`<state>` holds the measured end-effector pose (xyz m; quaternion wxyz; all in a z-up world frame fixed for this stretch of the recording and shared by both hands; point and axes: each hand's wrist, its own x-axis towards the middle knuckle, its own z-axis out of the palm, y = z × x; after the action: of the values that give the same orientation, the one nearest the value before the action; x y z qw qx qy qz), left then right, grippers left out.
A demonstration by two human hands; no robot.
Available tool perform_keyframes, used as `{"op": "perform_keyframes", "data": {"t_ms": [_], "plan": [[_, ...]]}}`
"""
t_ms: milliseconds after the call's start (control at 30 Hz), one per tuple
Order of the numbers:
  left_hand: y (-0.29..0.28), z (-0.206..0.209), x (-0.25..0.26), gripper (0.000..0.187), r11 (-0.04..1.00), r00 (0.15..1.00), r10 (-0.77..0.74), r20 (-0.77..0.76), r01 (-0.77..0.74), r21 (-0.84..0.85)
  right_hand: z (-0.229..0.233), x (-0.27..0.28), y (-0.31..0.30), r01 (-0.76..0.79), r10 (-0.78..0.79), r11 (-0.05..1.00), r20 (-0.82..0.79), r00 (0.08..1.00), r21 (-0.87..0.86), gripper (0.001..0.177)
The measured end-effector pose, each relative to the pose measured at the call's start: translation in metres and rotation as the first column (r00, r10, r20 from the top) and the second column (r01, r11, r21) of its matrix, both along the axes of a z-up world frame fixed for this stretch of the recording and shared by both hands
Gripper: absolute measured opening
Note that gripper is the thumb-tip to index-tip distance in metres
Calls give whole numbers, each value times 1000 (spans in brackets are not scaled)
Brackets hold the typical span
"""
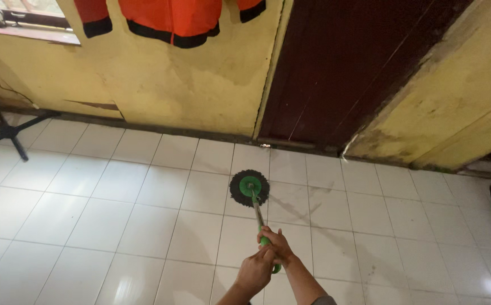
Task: The person mops the tiled floor of a room by moving a mop head back and forth across the surface, navigating around various household items.
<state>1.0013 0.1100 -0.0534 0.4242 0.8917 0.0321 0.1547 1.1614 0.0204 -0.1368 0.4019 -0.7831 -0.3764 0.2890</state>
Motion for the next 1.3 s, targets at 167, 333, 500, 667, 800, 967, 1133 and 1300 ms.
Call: {"op": "perform_keyframes", "data": {"t_ms": [167, 333, 500, 667, 800, 967, 1133, 1300], "plan": [[37, -21, 88, 16, 998, 995, 48, 89, -50, 23, -6, 90, 48, 134, -97, 989, -388, 916, 69, 14], [82, -24, 149, 18, 996, 994, 84, -69, -84, 0, -16, 153, 96, 5, -1, 999, -80, 997, 50, 17], [106, -28, 181, 14, 991, 991, 131, -38, -132, -28, -34, 195, 131, 102, -90, 994, -251, 964, 32, 27], [99, -38, 163, 11, 990, 989, 140, -49, -141, -18, -59, 182, 129, 120, -86, 990, -344, 935, 78, 15], [82, -36, 120, 21, 989, 989, 145, 1, -145, -31, -65, 145, 111, 116, -110, 993, -310, 944, -1, 25], [49, -31, 50, 17, 994, 994, 106, 22, -106, -5, -63, 74, 63, -29, 47, 992, 145, 988, -127, 9], [7, -18, -44, 18, 996, 993, 79, 84, -81, 25, -55, -21, 25, 286, -303, 951, -528, 793, -117, 29], [-38, -4, -153, 22, 998, 1000, -13, 15, 12, 62, -28, -143, -32, 307, -348, 937, -485, 802, -166, 34]]}}
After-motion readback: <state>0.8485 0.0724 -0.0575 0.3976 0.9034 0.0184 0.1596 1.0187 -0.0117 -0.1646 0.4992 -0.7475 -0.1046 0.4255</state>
